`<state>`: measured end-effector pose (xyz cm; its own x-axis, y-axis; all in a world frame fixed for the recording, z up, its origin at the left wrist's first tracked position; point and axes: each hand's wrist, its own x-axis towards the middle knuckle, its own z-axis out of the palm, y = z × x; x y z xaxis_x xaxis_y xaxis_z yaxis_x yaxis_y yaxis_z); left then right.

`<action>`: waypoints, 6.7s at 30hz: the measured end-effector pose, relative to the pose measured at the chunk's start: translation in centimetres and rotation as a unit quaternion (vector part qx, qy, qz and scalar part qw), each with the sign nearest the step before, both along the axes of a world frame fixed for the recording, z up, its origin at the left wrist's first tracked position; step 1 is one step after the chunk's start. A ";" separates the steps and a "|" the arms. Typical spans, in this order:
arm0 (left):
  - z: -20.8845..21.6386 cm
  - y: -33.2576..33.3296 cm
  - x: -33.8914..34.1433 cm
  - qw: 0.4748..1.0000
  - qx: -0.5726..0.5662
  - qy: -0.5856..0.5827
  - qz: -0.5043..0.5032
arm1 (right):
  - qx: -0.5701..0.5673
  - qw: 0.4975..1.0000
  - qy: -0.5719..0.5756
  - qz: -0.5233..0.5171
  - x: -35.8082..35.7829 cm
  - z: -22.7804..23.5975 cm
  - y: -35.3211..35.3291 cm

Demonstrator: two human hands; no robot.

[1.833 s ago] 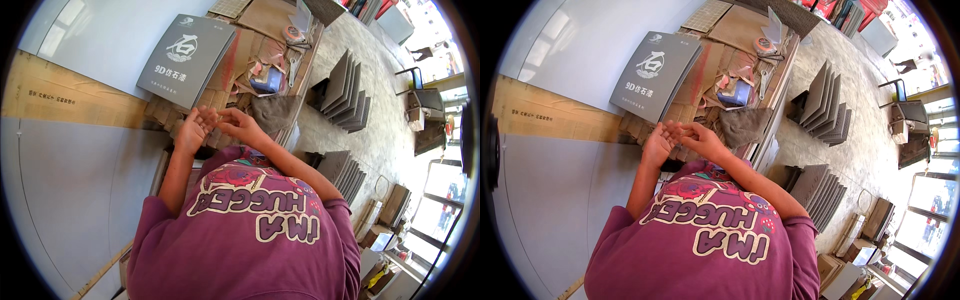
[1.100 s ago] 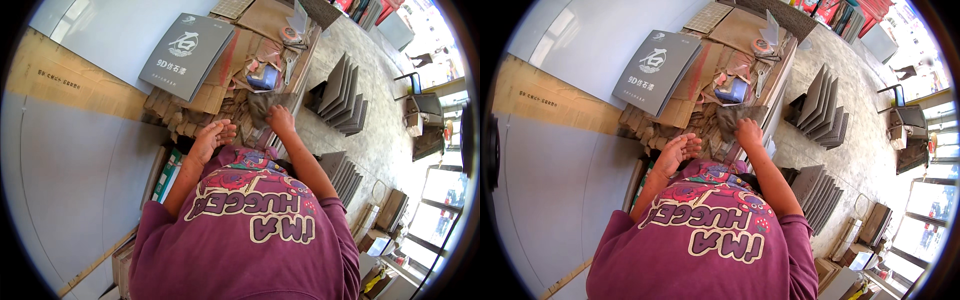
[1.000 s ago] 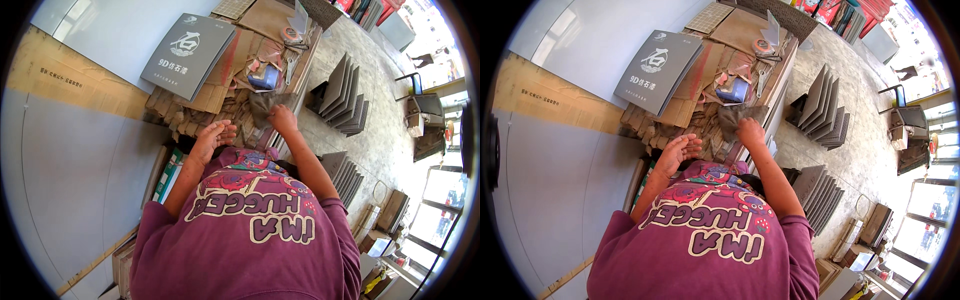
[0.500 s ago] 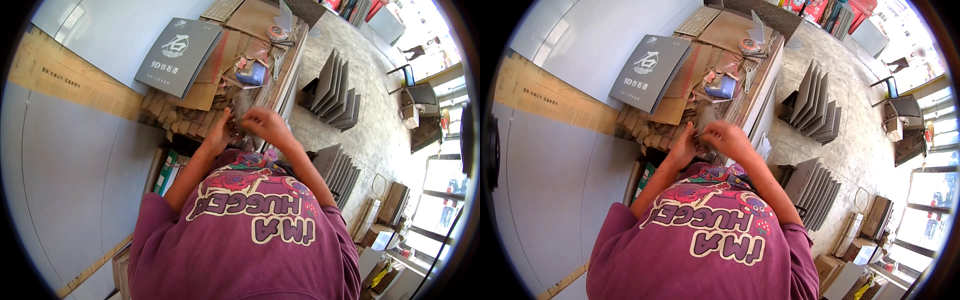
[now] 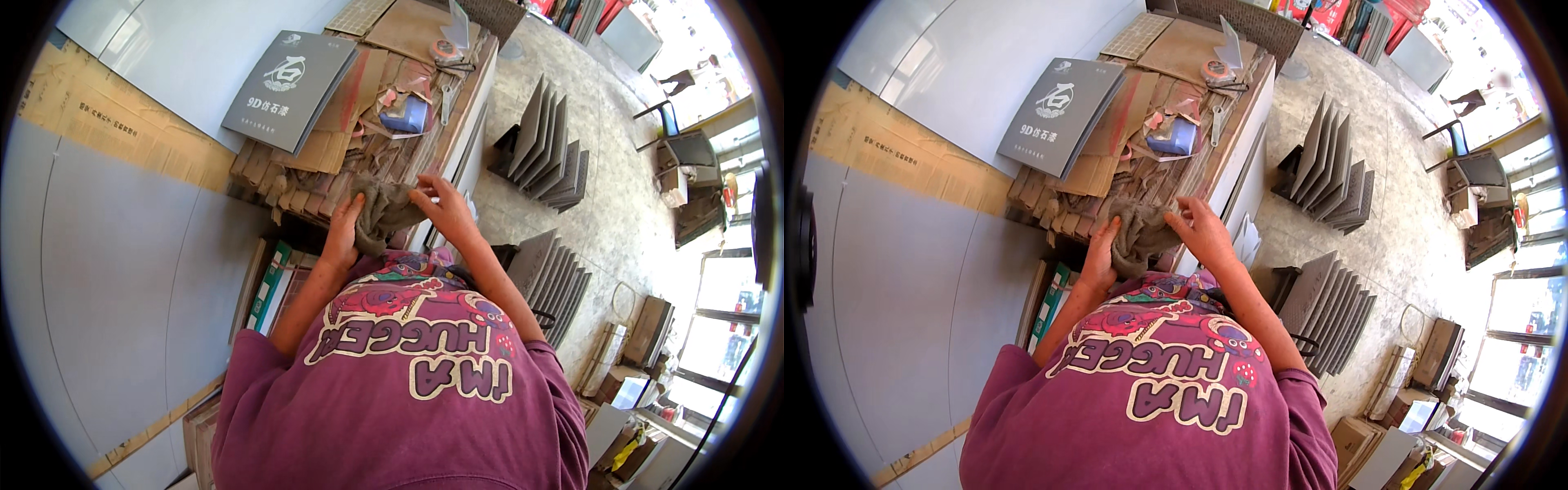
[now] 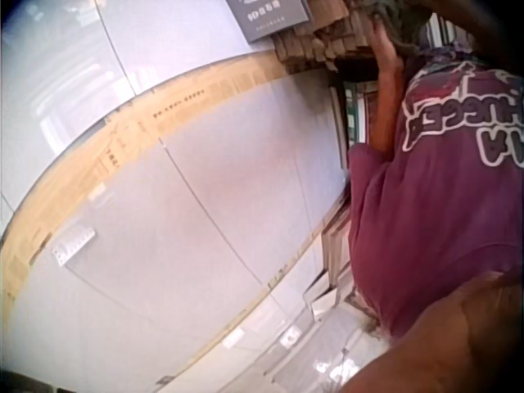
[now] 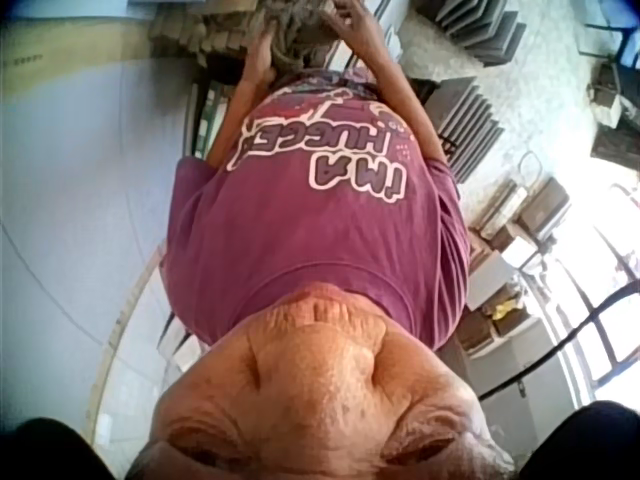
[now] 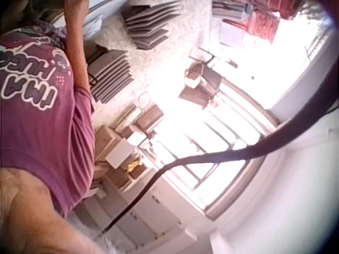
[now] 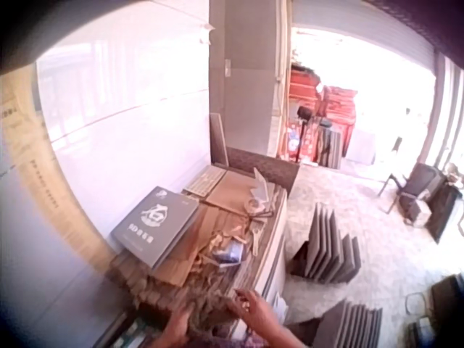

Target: The person handles a sample book of stone-like paint finishes and several thin gray tile slabs, picking them up from stacks and turning the pages of the book to compare different materials.

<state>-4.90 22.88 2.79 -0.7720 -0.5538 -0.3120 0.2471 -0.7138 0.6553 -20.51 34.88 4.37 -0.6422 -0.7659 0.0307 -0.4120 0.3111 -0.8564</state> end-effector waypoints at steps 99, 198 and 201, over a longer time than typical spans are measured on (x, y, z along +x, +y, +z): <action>4.7 7.0 -8.2 0.889 -0.343 0.010 -0.302 | 0.010 0.991 0.097 -0.091 0.8 1.7 12.9; -2.5 37.5 -8.2 0.756 -0.533 -0.096 -0.367 | 0.163 0.960 -0.031 -0.227 -0.7 4.6 59.6; -1.7 39.5 -10.9 0.750 -0.542 -0.115 -0.361 | 0.183 0.957 -0.014 -0.223 -3.0 3.4 62.2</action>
